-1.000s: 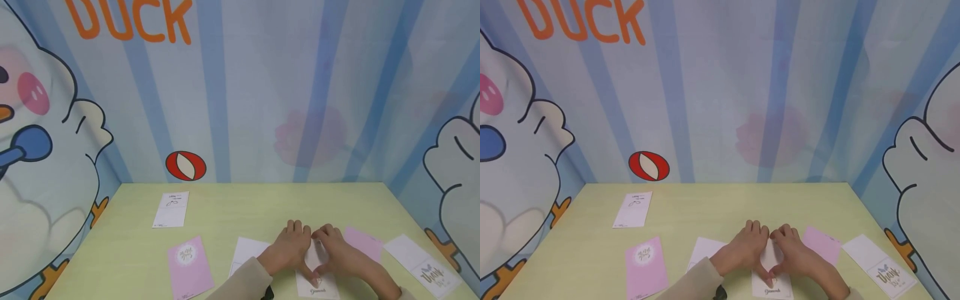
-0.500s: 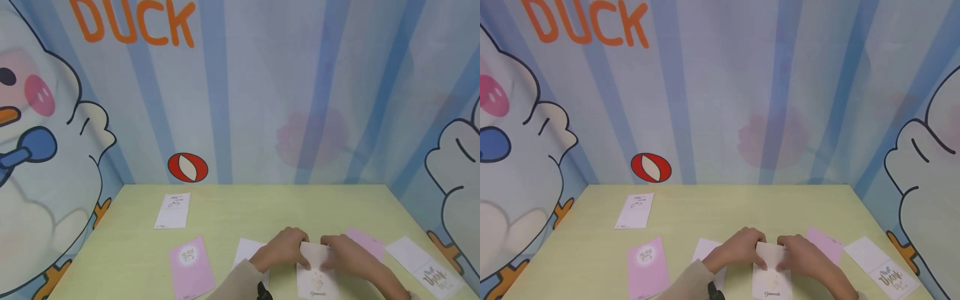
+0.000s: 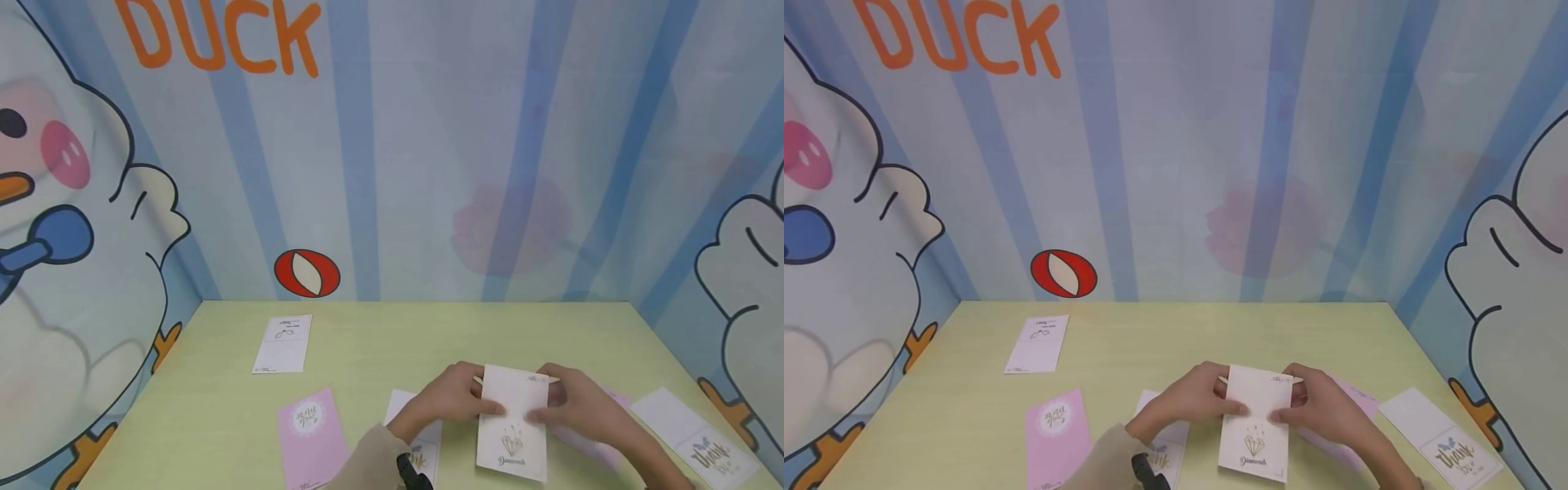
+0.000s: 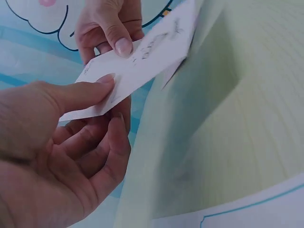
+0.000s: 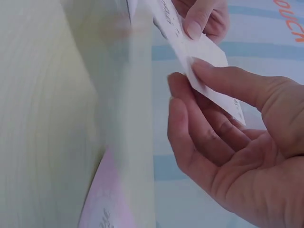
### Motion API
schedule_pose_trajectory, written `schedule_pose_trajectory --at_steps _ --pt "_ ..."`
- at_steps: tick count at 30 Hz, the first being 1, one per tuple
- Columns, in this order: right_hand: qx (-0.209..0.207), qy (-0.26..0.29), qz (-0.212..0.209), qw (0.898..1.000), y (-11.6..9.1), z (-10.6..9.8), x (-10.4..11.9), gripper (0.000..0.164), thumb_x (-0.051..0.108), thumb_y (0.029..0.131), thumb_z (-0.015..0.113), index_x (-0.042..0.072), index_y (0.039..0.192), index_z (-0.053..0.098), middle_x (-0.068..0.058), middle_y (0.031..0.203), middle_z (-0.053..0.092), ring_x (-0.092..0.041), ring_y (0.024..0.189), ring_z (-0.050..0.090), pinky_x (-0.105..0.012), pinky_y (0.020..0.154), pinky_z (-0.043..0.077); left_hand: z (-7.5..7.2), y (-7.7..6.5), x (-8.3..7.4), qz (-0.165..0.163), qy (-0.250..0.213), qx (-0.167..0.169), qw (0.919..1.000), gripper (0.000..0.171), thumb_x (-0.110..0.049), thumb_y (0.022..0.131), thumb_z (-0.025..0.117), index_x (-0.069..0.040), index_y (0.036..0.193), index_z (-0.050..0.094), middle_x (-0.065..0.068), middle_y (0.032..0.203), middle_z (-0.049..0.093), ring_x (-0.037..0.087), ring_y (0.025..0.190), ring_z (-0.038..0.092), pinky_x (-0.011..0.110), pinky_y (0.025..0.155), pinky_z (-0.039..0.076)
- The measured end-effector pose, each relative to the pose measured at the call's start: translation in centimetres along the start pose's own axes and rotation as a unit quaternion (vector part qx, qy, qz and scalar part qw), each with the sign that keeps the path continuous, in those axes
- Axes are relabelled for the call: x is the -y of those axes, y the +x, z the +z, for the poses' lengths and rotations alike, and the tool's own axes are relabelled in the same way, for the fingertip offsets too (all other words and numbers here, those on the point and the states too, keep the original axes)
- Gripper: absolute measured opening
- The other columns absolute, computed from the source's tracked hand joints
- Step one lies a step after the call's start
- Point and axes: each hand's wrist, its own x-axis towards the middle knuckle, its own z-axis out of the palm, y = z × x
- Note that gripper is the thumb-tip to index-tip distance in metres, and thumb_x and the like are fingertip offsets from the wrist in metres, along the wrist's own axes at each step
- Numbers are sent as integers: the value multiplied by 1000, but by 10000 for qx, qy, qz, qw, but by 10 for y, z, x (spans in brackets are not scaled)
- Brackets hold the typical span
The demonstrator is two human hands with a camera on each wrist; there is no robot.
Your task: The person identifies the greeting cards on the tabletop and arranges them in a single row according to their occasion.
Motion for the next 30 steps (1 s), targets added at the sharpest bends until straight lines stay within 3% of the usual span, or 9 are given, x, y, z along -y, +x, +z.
schedule_pose_trajectory --at_steps 3,7,10,12,15,19,25,30 --pt "27 619 4 9981 0 0 2 62 19 90 84 -13 133 53 -18 112 77 -18 96 77 -29 74 61 -7 -5 0 35 -495 -53 9988 30 -16 94 80 -12 123 73 7 89 81 6 72 71 20 65 50" --pt "-216 733 97 9970 -1 2 7 57 17 93 81 -12 135 57 -20 118 75 -28 106 76 -30 77 62 -16 -10 1 69 -1169 -71 9931 14 -12 97 76 -10 109 69 2 74 74 7 72 70 23 73 57" --pt "-375 839 192 9956 0 3 10 52 21 94 79 -9 132 62 -19 120 75 -30 109 76 -31 79 62 -21 -13 2 18 -1618 -222 9866 19 -6 96 75 -4 113 68 6 79 74 15 81 75 31 82 64" --pt "-413 1006 279 9937 1 4 11 48 24 95 79 -8 128 64 -16 118 76 -28 105 78 -32 80 61 -23 -14 2 -42 -1807 -383 9828 28 -3 95 75 0 122 68 13 94 79 22 92 79 36 86 65" --pt "-493 1208 395 9907 3 6 13 43 25 96 78 -7 120 64 -11 110 77 -23 94 79 -34 81 62 -28 -18 2 -155 -1884 -631 9799 44 -5 93 78 3 134 65 17 107 79 25 97 79 38 87 65" --pt "-641 1358 376 9879 8 11 17 40 23 95 80 -8 115 64 -10 104 78 -25 88 79 -34 81 63 -37 -25 0 -282 -2013 -859 9754 41 -8 90 81 2 128 70 14 104 80 20 91 78 36 84 65" --pt "-788 1641 251 9830 16 18 29 39 22 93 82 -8 110 64 -9 99 79 -26 85 80 -35 80 65 -51 -33 -2 -448 -2289 -1152 9656 25 -5 85 85 -1 108 76 13 94 81 13 78 75 31 75 64" --pt "-773 1964 207 9772 25 23 41 37 17 92 82 -8 111 64 -6 95 80 -24 84 80 -36 81 65 -63 -40 1 -660 -2211 -1450 9622 21 -8 83 88 -1 100 79 11 88 81 13 72 75 31 70 65"
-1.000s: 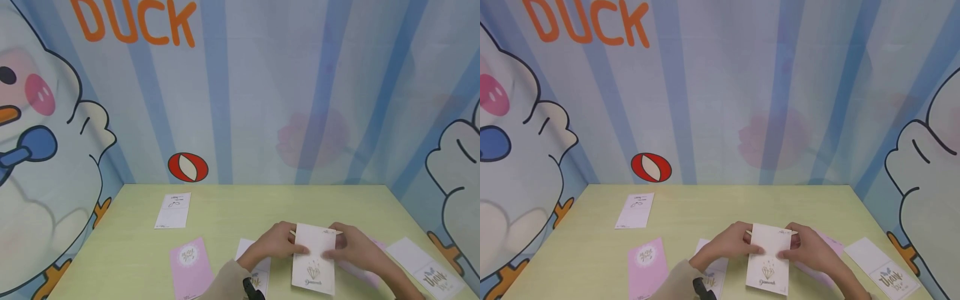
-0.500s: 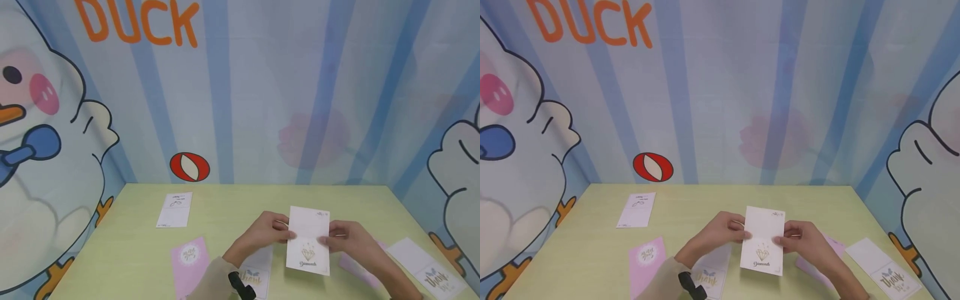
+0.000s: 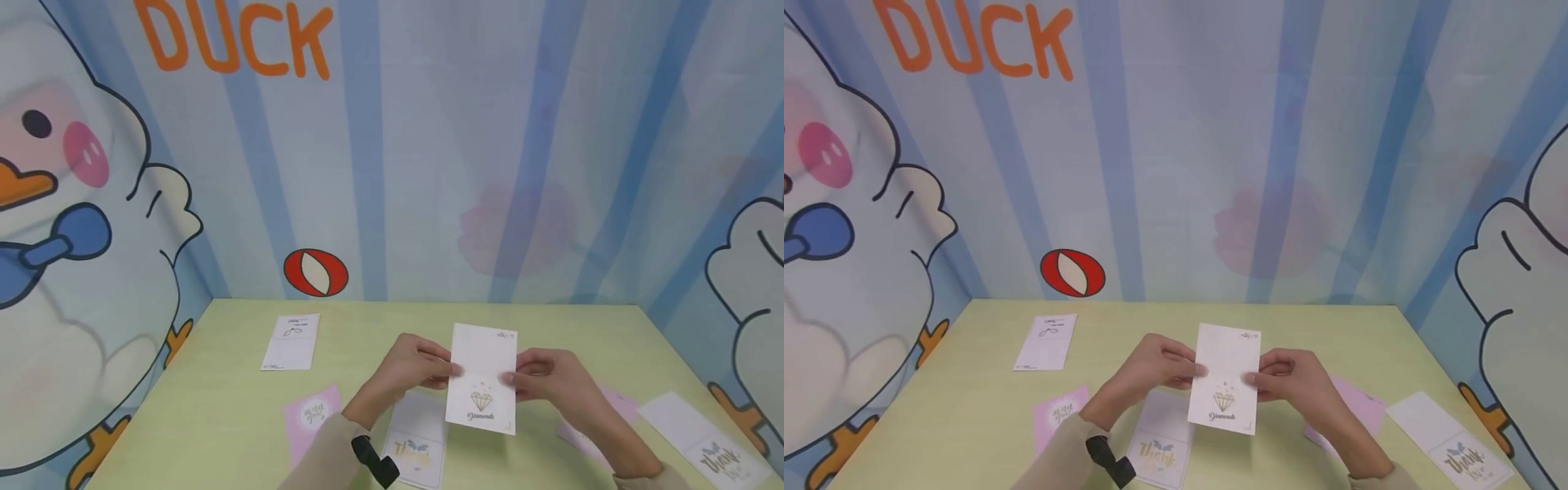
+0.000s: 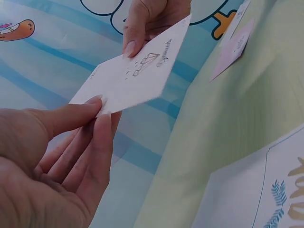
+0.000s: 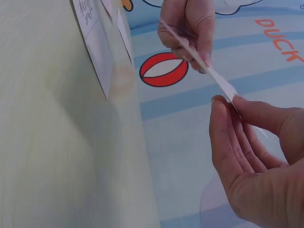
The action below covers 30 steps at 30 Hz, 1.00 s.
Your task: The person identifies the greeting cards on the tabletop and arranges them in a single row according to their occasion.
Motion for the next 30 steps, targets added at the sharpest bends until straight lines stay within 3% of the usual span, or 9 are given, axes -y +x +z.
schedule_pose_trajectory --at_steps 8,14,22,30 --pt "238 550 -38 9982 19 24 7 34 11 93 80 -11 114 64 -4 94 78 -20 84 79 -36 81 65 -29 -5 6 61 585 -430 9973 23 -17 85 88 -2 100 80 7 88 81 10 73 74 32 76 64" --pt "48 1295 124 9915 36 45 8 19 4 94 75 -7 108 66 -1 89 77 -15 80 78 -30 78 65 -50 -9 9 138 202 -463 9986 26 -14 90 83 2 109 76 10 98 81 16 87 77 44 83 66" --pt "-139 1590 272 9868 62 72 12 32 5 93 78 -14 117 67 -6 91 79 -17 78 80 -31 77 65 -73 -8 13 41 73 -1019 9948 26 -9 87 85 6 108 77 17 96 81 17 76 79 36 76 66" --pt "-361 1673 482 9841 91 98 9 32 7 89 83 -7 114 72 -8 92 81 -16 75 79 -32 73 65 -96 -6 15 -212 154 -1558 9874 26 -8 86 86 6 106 77 13 92 80 16 72 76 35 73 66"
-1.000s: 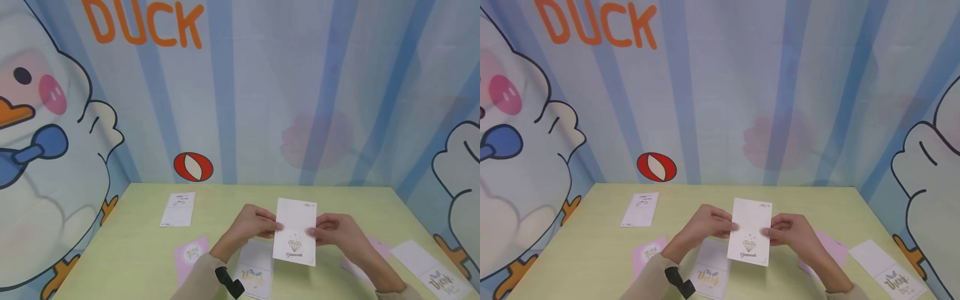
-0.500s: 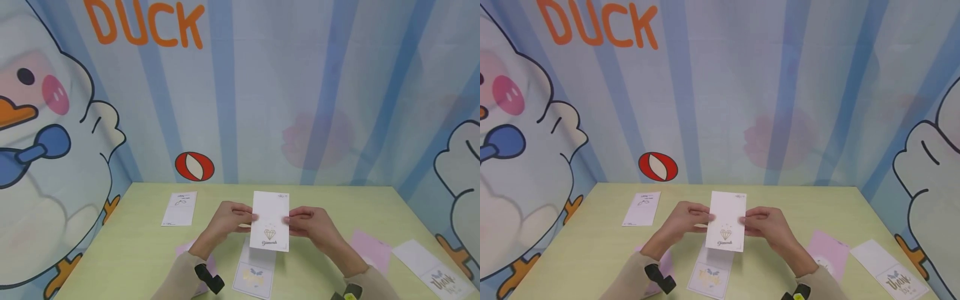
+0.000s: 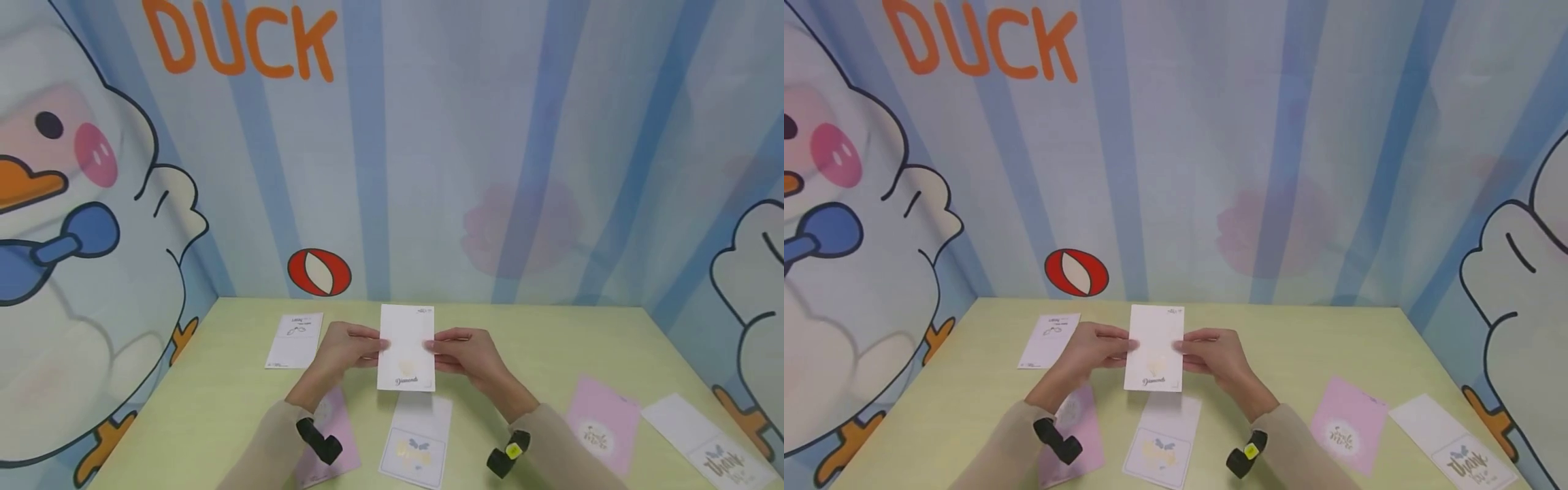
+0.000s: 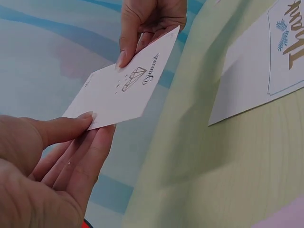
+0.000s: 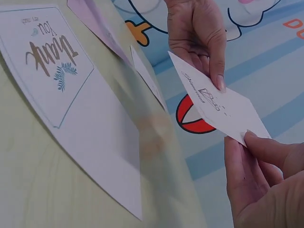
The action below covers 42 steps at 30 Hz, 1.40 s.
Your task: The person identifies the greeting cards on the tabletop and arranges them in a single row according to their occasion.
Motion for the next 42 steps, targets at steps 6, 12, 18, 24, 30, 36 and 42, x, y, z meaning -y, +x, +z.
schedule_pose_trajectory --at_steps 6,12,18,24,30,36,42 --pt "-91 -78 132 9998 23 18 -5 32 7 88 84 -7 113 74 -8 89 81 -14 70 78 -29 69 65 -12 10 8 -247 303 -428 9983 30 -11 86 86 3 111 77 15 101 80 16 76 76 35 76 66" --pt "-135 -287 288 9991 41 39 -8 25 3 88 82 -8 109 74 -7 81 78 -13 67 75 -31 68 65 -25 19 18 -335 495 -744 9954 26 -12 86 86 1 108 79 15 102 80 16 78 77 35 78 66" --pt "-52 -221 390 9990 54 60 -13 24 3 88 83 -7 108 74 -8 84 79 -12 66 74 -33 70 65 -44 24 23 -424 683 -1033 9914 28 -12 86 87 1 109 78 17 106 80 16 80 78 32 76 65" --pt "-38 -85 447 9990 68 75 -19 25 3 85 85 -7 107 75 -6 80 78 -11 63 72 -30 68 65 -57 29 26 -492 793 -1235 9879 28 -11 85 88 2 107 79 17 104 79 13 74 75 31 73 65" --pt "-12 -142 423 9990 81 88 -24 25 -2 83 84 -11 104 75 -5 69 74 -10 58 71 -27 61 63 -65 34 27 -553 1090 -1377 9829 28 -10 85 88 4 108 79 20 109 77 13 72 75 32 72 65" --pt "-381 -540 528 9964 89 103 -25 19 -1 81 85 -6 96 74 -5 66 70 -9 55 67 -24 56 60 -70 41 31 -339 1840 -1562 9698 25 -11 84 88 4 102 80 21 102 79 16 70 76 32 68 64" --pt "-854 -1237 486 9874 98 118 -22 17 0 79 87 -3 90 74 -6 67 70 -10 53 66 -23 52 58 -74 48 33 -316 2286 -1638 9591 22 -12 85 88 4 98 79 18 88 80 14 60 73 30 64 62"
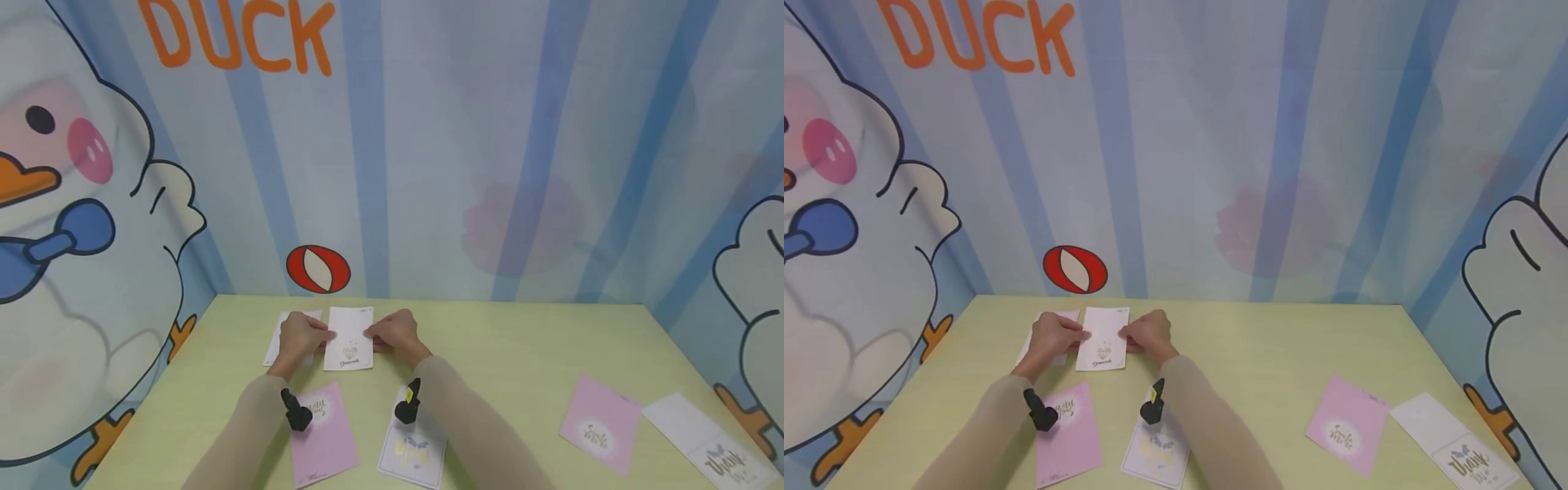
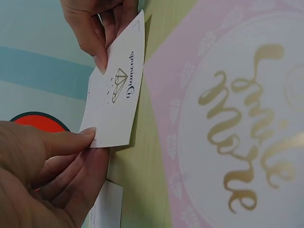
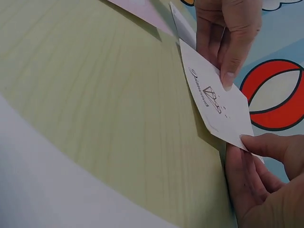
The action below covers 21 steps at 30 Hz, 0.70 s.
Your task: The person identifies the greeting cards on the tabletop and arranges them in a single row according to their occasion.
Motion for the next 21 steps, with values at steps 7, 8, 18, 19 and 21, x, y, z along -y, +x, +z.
schedule_pose_trajectory --at_steps 7,8,18,19,21 --pt "-240 -1241 -935 9876 1 11 4 13 4 81 85 -1 73 75 -12 64 75 -17 48 70 -28 48 57 -2 4 -1 275 600 -211 9976 19 -13 85 86 3 94 80 12 77 76 16 60 66 26 59 48" --pt "-264 -1363 -1056 9847 0 12 4 15 4 81 85 0 71 75 -13 64 75 -18 48 70 -28 48 56 -1 4 -1 283 666 -234 9971 19 -13 85 86 3 94 81 12 76 76 17 61 65 26 58 47" --pt "-469 -1903 -1072 9747 -3 17 5 23 9 82 86 5 65 71 -5 57 67 -15 49 59 -26 45 40 0 9 -2 345 1080 -309 9931 18 -14 85 85 1 93 81 12 80 76 20 68 64 26 58 45" --pt "-484 -1960 -1074 9735 -2 18 5 24 9 81 86 5 63 70 -3 56 64 -15 49 55 -26 45 38 0 8 -2 338 1139 -315 9924 18 -14 85 85 1 94 81 12 83 77 20 70 64 26 59 45" --pt "-506 -2055 -1074 9714 -2 20 4 27 9 81 85 7 61 68 0 55 58 -15 50 48 -27 45 34 0 7 -3 315 1232 -315 9914 18 -14 85 84 1 94 80 14 88 78 23 73 65 28 60 47"
